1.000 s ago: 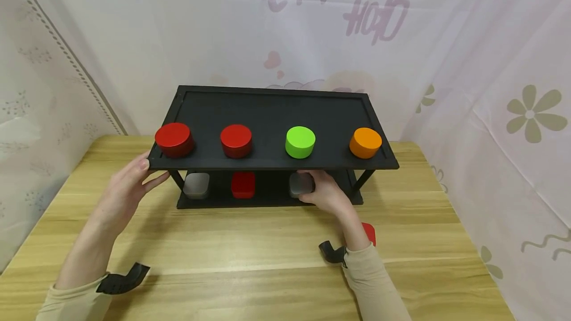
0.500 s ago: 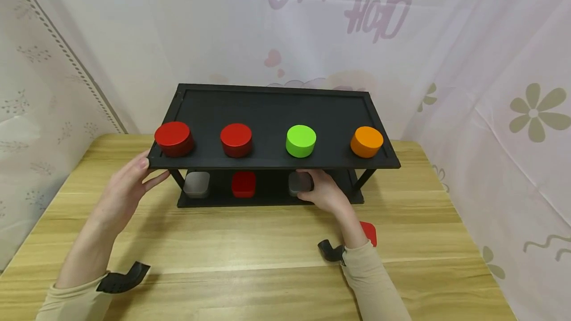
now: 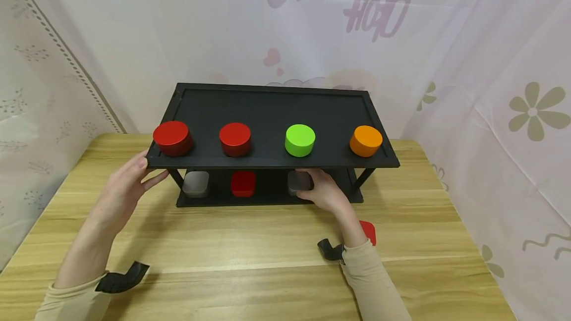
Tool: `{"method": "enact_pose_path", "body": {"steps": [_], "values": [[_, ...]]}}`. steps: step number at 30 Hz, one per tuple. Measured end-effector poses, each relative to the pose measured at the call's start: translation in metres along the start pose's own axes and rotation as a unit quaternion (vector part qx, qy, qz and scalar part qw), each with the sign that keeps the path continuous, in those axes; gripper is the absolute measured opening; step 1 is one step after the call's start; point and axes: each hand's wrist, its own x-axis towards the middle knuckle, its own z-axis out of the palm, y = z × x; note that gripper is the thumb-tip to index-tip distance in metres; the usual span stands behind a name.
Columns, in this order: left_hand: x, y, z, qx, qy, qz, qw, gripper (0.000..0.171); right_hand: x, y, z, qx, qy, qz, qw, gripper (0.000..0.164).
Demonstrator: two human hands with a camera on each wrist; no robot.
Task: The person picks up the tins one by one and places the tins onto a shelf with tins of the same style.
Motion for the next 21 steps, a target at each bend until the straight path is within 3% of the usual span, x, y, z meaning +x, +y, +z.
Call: {"method": "enact_pose_path", "body": {"steps": [8,21], "values": [[0.0002,-0.0011,-0.0003,-0.010,-0.003,0.012,0.9999,0.042,0.0002,0.0016,-0.0001,-0.006,0.004,-0.008,1.000,0.060],[-0.0004,0.0005,0.0010,-0.003,0.001,0.000,1.0000,0.042,-0.0010,0.0018,-0.0008,-0.005,-0.001,-0.005,1.000,0.060]]}}
